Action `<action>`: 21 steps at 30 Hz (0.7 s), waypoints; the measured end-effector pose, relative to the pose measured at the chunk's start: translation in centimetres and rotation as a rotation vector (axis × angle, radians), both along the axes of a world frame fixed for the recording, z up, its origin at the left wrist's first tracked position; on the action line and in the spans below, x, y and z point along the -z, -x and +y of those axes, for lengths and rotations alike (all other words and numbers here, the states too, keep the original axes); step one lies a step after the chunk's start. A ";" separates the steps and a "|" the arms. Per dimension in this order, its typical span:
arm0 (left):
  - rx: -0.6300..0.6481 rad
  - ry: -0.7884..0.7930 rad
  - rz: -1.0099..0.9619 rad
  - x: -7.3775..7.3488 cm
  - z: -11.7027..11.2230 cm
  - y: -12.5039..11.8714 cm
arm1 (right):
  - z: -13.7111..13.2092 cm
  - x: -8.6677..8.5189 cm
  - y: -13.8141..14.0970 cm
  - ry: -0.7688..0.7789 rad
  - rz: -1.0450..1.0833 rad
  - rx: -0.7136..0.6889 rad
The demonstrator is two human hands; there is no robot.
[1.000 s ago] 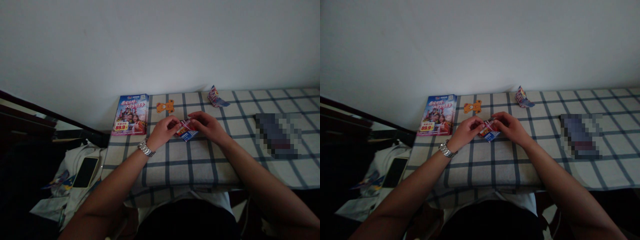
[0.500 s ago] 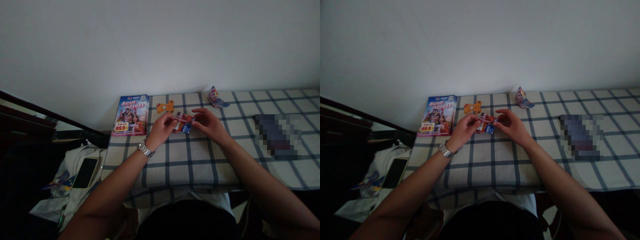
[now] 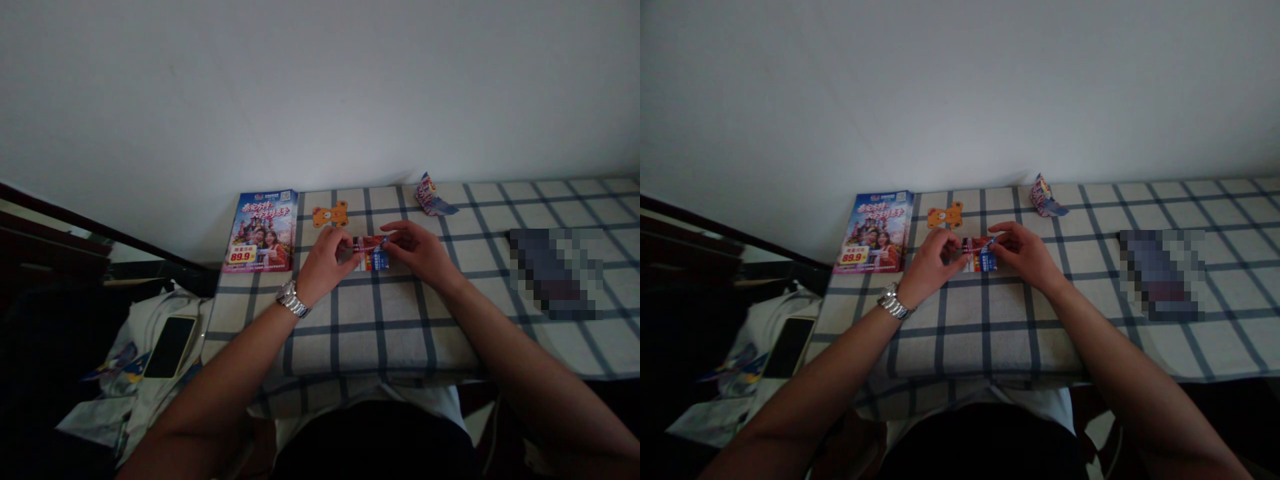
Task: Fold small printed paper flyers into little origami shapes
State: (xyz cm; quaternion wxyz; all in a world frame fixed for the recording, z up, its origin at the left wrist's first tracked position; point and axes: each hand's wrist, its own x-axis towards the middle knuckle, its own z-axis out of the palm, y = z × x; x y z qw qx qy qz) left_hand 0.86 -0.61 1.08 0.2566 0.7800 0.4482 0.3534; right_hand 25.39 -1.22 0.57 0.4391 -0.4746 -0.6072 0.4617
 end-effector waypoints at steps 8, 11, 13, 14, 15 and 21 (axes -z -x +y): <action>0.174 -0.098 0.056 0.2 0.1 -0.5 | -0.3 -0.5 0.3 0.029 -0.009 -0.055; 0.159 -0.092 0.082 0.2 0.0 -0.5 | -0.3 -0.3 0.3 0.028 -0.032 -0.055; 0.152 -0.095 0.089 0.0 -0.1 -0.5 | -0.2 0.1 0.2 0.019 -0.046 -0.058; 0.150 -0.097 0.091 -0.1 -0.1 -0.6 | -0.1 0.3 0.2 0.010 -0.050 -0.055; 0.148 -0.097 0.092 -0.2 -0.2 -0.6 | -0.1 0.5 0.2 -0.001 -0.056 -0.049; 0.102 -0.065 0.094 -0.2 -0.4 -0.9 | -0.2 0.6 0.4 -0.151 -0.183 0.027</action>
